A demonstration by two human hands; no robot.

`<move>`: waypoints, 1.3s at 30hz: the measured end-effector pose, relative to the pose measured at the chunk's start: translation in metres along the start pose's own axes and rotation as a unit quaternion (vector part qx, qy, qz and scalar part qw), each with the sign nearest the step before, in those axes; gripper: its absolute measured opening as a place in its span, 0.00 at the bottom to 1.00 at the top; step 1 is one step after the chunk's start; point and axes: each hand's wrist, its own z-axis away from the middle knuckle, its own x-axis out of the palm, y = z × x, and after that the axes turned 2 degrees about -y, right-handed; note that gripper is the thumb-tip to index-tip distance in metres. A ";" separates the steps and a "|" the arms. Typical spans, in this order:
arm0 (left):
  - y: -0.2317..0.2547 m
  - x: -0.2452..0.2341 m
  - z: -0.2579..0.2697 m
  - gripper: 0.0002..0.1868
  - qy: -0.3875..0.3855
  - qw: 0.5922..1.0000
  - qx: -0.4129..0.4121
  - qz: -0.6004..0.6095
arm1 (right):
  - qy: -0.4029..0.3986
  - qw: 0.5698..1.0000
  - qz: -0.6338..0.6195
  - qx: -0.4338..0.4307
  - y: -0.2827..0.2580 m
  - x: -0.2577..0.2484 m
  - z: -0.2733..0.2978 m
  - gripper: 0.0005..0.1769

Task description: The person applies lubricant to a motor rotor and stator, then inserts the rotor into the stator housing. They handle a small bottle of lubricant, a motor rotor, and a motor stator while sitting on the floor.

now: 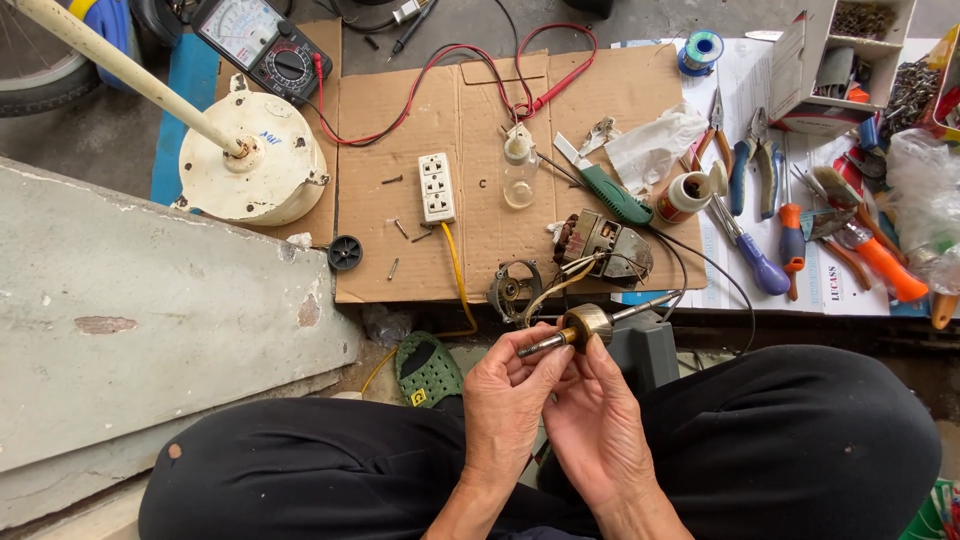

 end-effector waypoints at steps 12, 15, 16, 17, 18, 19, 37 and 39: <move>0.008 -0.005 0.002 0.16 -0.010 0.999 -0.021 0.038 | -0.036 0.998 0.038 -0.024 0.004 -0.019 -0.011 0.22; 0.009 -0.004 0.002 0.16 -0.003 0.998 -0.046 0.048 | -0.072 0.995 0.060 -0.037 0.006 -0.026 -0.015 0.20; 0.011 -0.004 0.003 0.16 -0.002 0.998 -0.049 0.041 | -0.076 0.994 0.062 -0.037 0.007 -0.026 -0.015 0.20; 0.012 -0.004 0.003 0.16 -0.001 0.998 -0.052 0.034 | -0.080 0.994 0.064 -0.037 0.007 -0.026 -0.015 0.20; 0.012 -0.004 0.004 0.16 -0.002 0.998 -0.052 0.033 | -0.079 0.994 0.063 -0.038 0.006 -0.025 -0.013 0.20; 0.012 -0.005 0.004 0.16 -0.003 0.998 -0.055 0.043 | -0.078 0.994 0.066 -0.043 0.006 -0.023 -0.012 0.20; -0.003 -0.012 -0.005 0.19 -0.043 0.987 -0.092 0.121 | -0.052 0.989 0.125 -0.064 -0.001 -0.003 0.004 0.24; -0.003 -0.012 -0.006 0.19 -0.047 0.987 -0.092 0.124 | -0.056 0.988 0.129 -0.068 -0.002 -0.003 0.004 0.25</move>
